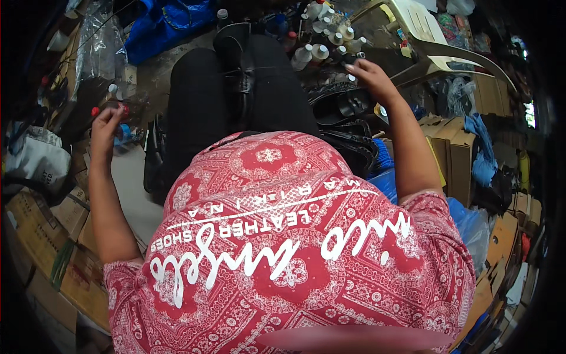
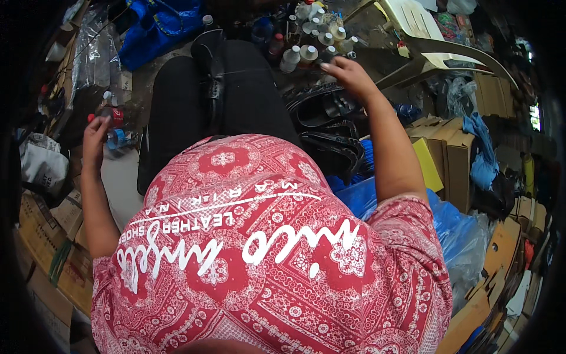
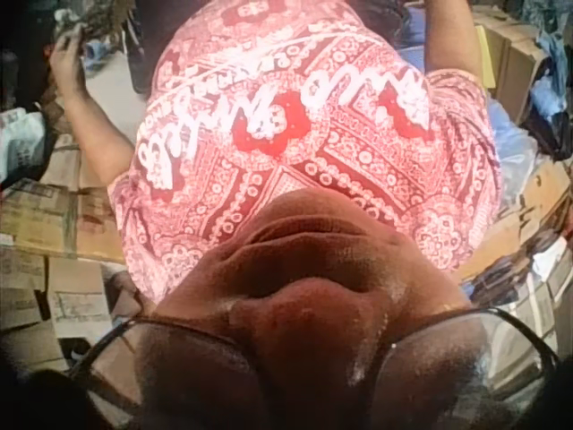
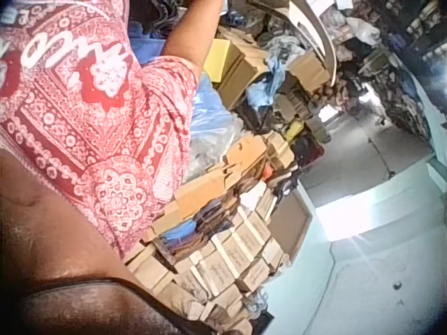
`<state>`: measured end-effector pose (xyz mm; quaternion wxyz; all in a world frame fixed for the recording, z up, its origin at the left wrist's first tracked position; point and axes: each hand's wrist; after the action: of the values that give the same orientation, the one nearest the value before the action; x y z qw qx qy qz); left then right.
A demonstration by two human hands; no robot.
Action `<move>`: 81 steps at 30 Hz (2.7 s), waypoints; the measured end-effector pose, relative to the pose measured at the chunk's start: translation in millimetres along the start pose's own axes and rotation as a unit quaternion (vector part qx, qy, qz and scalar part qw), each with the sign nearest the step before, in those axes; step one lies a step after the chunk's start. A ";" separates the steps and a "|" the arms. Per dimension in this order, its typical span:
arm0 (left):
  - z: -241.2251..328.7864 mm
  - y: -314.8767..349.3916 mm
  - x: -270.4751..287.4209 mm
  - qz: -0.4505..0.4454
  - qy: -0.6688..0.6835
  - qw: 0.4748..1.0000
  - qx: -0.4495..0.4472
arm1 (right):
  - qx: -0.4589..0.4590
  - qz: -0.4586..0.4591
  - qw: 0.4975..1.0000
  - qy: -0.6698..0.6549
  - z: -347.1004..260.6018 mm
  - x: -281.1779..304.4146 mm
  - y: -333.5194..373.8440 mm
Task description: The person hand stitches leather pieces together to form a shoe upper, using a needle and thread.
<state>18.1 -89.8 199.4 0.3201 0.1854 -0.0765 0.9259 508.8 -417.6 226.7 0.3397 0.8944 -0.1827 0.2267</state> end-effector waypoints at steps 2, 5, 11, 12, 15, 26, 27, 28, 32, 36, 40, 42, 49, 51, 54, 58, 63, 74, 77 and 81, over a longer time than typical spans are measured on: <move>-8.7 3.5 15.5 0.007 0.055 0.981 0.185 | -0.036 0.006 0.999 -0.020 21.9 7.5 2.1; 5.2 -6.8 -4.4 0.134 -0.013 0.991 0.021 | -0.080 0.092 0.989 -0.088 23.2 9.1 5.1; 91.8 -51.9 -124.4 -0.164 -0.136 0.923 -0.320 | 0.181 -0.020 0.981 -0.070 -65.2 -49.8 -13.7; 102.3 -59.5 -142.3 -0.180 -0.117 0.930 -0.299 | 0.157 -0.013 0.985 -0.066 -79.9 -62.3 -16.1; 119.5 -78.7 -170.4 -0.216 -0.101 0.925 -0.296 | 0.282 0.007 0.958 0.042 -109.8 -85.7 -22.4; 109.3 -105.7 -183.1 -0.351 -0.115 0.901 -0.228 | 0.324 -0.036 0.936 0.134 -119.2 -94.9 -34.9; 107.5 -105.5 -183.7 -0.350 -0.095 0.907 -0.217 | 0.347 -0.032 0.930 0.119 -116.7 -97.1 -35.2; 105.6 -105.4 -184.0 -0.347 -0.075 0.912 -0.206 | 0.342 -0.035 0.931 0.122 -114.0 -99.7 -34.7; 99.6 -105.8 -184.7 -0.362 -0.039 0.910 -0.198 | 0.290 -0.052 0.955 0.043 -106.6 -108.1 -28.7; 97.7 -105.8 -185.9 -0.375 0.007 0.909 -0.182 | 0.316 -0.022 0.946 0.075 -109.0 -101.0 -26.5; 97.7 -105.3 -187.1 -0.377 0.017 0.908 -0.185 | 0.351 -0.028 0.927 0.126 -112.9 -96.6 -31.7; 97.4 -105.2 -187.2 -0.377 0.017 0.910 -0.170 | 0.321 -0.035 0.943 0.082 -110.7 -102.7 -31.6; 96.6 -108.6 -180.8 -0.444 0.007 0.880 -0.169 | 0.333 0.025 0.942 0.029 -96.9 -118.5 -15.6; 97.1 -108.8 -179.1 -0.465 0.000 0.873 -0.146 | 0.336 0.049 0.937 0.079 -95.5 -118.4 -11.8; 98.7 -108.2 -178.7 -0.487 -0.009 0.864 -0.128 | 0.340 0.057 0.934 0.093 -97.1 -119.0 -9.1; 102.3 -107.8 -178.9 -0.496 -0.034 0.860 -0.116 | 0.353 0.059 0.927 0.116 -107.5 -117.8 -3.0; 107.2 -109.1 -178.5 -0.486 -0.069 0.849 -0.195 | 0.395 0.107 0.818 0.404 -134.8 -112.6 15.7; 101.4 -117.9 -195.1 -0.371 -0.097 0.886 -0.259 | 0.310 0.080 0.881 0.349 -141.7 -134.4 -4.7; 104.0 -106.3 -189.1 -0.280 -0.140 0.893 -0.324 | 0.289 0.036 0.927 0.236 -129.9 -125.9 -11.1; 106.2 -69.5 -171.9 -0.121 -0.144 0.925 -0.330 | 0.076 -0.088 0.989 -0.094 -120.5 -106.4 -18.5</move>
<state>217.5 -160.0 231.2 0.4587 0.2085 -0.4001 0.7655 395.4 -303.1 241.0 0.2708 0.9474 -0.1168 0.1240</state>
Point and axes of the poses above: each hand's wrist, its own y-axis away from the middle knuckle, its own x-axis out of the back of the hand, z = x × y, and after that the axes turned 9 degrees about -x, right-handed
